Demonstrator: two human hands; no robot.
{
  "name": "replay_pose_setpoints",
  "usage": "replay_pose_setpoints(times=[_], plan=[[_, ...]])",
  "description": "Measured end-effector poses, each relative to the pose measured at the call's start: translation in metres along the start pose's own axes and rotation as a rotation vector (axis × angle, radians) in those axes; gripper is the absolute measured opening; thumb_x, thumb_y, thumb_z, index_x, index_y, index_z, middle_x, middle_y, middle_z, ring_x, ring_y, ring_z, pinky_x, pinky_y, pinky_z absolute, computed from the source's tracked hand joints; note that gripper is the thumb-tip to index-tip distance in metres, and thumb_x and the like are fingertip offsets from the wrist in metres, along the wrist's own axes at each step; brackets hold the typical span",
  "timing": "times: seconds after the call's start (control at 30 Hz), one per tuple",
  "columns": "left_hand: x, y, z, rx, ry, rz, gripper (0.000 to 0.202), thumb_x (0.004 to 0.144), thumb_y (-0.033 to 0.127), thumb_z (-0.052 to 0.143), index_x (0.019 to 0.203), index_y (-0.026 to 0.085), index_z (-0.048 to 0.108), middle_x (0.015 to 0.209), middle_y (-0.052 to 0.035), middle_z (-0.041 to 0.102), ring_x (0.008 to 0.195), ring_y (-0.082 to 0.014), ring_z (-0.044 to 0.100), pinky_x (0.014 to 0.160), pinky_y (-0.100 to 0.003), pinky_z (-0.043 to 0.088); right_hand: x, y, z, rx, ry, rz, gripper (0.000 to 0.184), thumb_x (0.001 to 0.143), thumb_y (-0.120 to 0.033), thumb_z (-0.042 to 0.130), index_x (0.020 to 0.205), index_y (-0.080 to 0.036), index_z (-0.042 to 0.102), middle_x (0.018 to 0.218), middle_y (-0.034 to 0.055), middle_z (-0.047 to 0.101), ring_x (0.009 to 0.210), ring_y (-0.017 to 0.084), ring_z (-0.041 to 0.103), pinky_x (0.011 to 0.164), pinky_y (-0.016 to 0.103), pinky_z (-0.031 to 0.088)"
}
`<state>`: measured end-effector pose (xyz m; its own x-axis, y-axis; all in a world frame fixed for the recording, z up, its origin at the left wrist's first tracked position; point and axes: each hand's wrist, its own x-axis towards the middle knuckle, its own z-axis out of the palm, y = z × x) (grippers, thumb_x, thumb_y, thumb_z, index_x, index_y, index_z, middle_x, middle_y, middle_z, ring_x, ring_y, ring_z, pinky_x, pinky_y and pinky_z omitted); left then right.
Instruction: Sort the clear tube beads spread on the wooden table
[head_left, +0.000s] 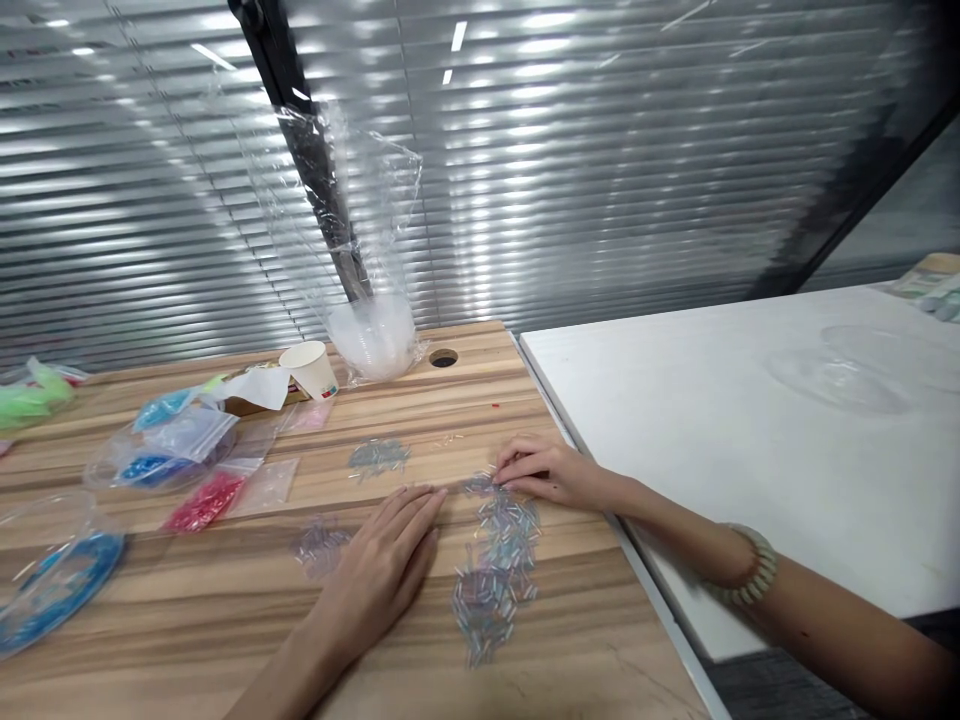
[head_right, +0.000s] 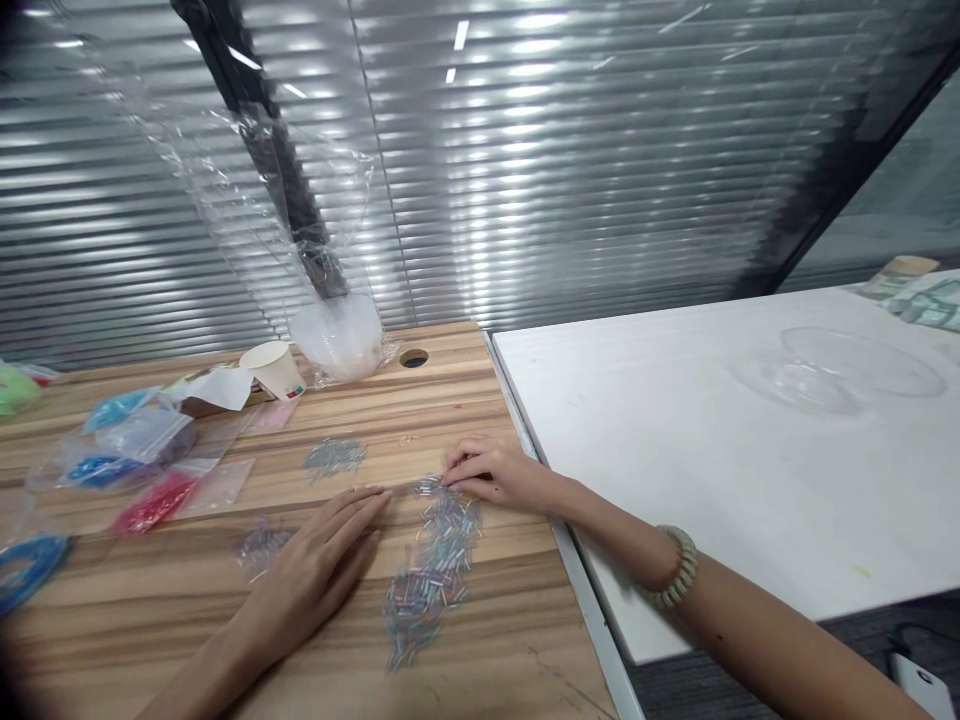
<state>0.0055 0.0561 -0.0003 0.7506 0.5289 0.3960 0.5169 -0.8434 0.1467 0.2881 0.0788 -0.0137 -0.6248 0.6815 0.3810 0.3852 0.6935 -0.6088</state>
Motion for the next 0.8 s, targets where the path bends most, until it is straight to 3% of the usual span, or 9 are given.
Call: replay_pose_setpoints(times=[0.8], plan=[[-0.001, -0.001, 0.001, 0.009, -0.020, 0.009, 0.038, 0.094, 0.021, 0.037, 0.133, 0.016, 0.039, 0.124, -0.0097, 0.055, 0.118, -0.0202, 0.049, 0.097, -0.038, 0.047, 0.002, 0.003, -0.012, 0.173, -0.003, 0.149, 0.020, 0.091, -0.025, 0.051, 0.099, -0.021, 0.069, 0.097, 0.0054, 0.063, 0.090, 0.015, 0.059, 0.081, 0.031, 0.047]])
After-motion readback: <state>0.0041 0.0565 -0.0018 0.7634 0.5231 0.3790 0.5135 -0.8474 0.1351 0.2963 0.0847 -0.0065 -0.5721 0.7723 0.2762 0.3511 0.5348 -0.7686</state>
